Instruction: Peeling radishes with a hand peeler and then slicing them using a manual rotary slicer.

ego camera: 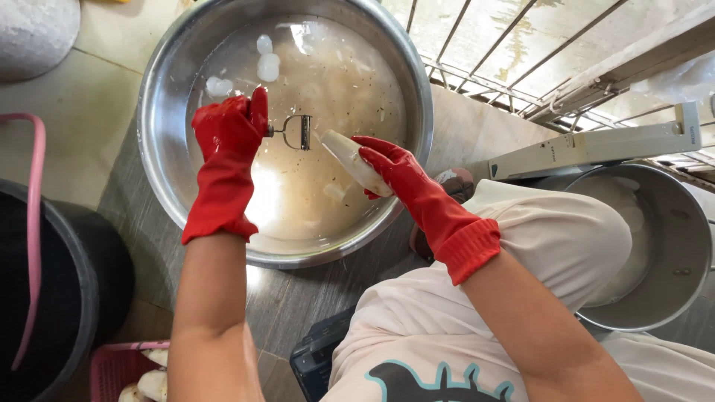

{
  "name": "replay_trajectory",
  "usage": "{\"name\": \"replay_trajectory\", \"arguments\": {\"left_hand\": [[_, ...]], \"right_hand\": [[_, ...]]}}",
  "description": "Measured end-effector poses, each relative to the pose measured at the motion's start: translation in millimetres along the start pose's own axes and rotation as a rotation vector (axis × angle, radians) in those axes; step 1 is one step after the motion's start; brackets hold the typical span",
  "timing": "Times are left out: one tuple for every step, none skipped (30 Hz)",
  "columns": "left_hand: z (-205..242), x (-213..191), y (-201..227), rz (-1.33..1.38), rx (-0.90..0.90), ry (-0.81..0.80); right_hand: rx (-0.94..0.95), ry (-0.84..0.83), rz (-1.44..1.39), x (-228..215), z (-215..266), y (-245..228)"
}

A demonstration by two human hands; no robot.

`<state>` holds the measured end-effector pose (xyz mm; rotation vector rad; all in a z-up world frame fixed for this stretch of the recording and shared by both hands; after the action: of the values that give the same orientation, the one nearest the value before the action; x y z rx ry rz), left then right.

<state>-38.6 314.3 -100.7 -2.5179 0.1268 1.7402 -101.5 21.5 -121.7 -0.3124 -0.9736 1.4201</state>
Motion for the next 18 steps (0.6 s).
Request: {"name": "replay_trajectory", "arguments": {"left_hand": [[-4, -6, 13, 0.003, 0.007, 0.003], [-3, -15, 27, 0.025, 0.023, 0.023], [-2, -23, 39, 0.048, 0.039, 0.042], [-1, -21, 36, 0.045, 0.034, 0.044], [-1, -18, 32, 0.015, 0.032, 0.026], [0, -13, 30, -0.012, 0.033, 0.003], [8, -1, 18, -0.010, 0.032, 0.001], [11, 24, -10, 0.042, -0.199, -0.180], [19, 49, -36, 0.095, -0.429, -0.361], [18, 27, -18, 0.096, -0.423, -0.359], [25, 13, -4, 0.540, -0.611, -0.360], [36, -1, 15, 0.989, -0.793, -0.355], [32, -19, 32, 0.988, -0.795, -0.362], [29, -33, 49, 0.972, -0.842, -0.449], [27, -48, 65, 0.955, -0.888, -0.536], [31, -35, 60, 0.955, -0.893, -0.534], [32, -26, 53, 0.927, -0.846, -0.484], [30, -16, 49, 0.901, -0.792, -0.434]], "right_hand": [[-0.006, 0.005, -0.003, 1, -2, -4], [0.000, -0.003, 0.010, 3, -1, -5], [0.005, -0.012, 0.023, 6, -1, -5], [0.006, -0.017, 0.026, 7, -2, -4], [0.008, -0.020, 0.025, 8, -3, -3], [0.013, -0.017, 0.020, 9, -3, 0], [0.016, -0.017, 0.020, 7, 1, 1], [0.057, 0.023, -0.084, 4, 3, 2], [0.098, 0.062, -0.188, 0, 4, 2], [0.093, 0.064, -0.191, 0, 5, -3], [0.159, 0.039, -0.259, 3, 5, -2], [0.236, 0.013, -0.326, 7, 9, 2], [0.241, 0.016, -0.329, 4, 8, 8], [0.260, 0.012, -0.354, 3, 6, 12], [0.278, 0.007, -0.379, 2, 5, 17], [0.282, 0.005, -0.376, 1, 3, 21], [0.312, -0.001, -0.414, 1, 3, 26], [0.336, -0.004, -0.454, 0, 1, 30]]}}
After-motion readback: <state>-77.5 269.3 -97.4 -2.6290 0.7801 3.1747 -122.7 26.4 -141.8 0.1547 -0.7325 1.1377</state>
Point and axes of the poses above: each hand's wrist, its own z-axis away from the middle knuckle, its own x-axis out of the palm, y = z × x, the point moved 7 cm from there along -z, towards the middle knuckle, and after that the axes turned 1 degree about y, right-handed, at the moved point
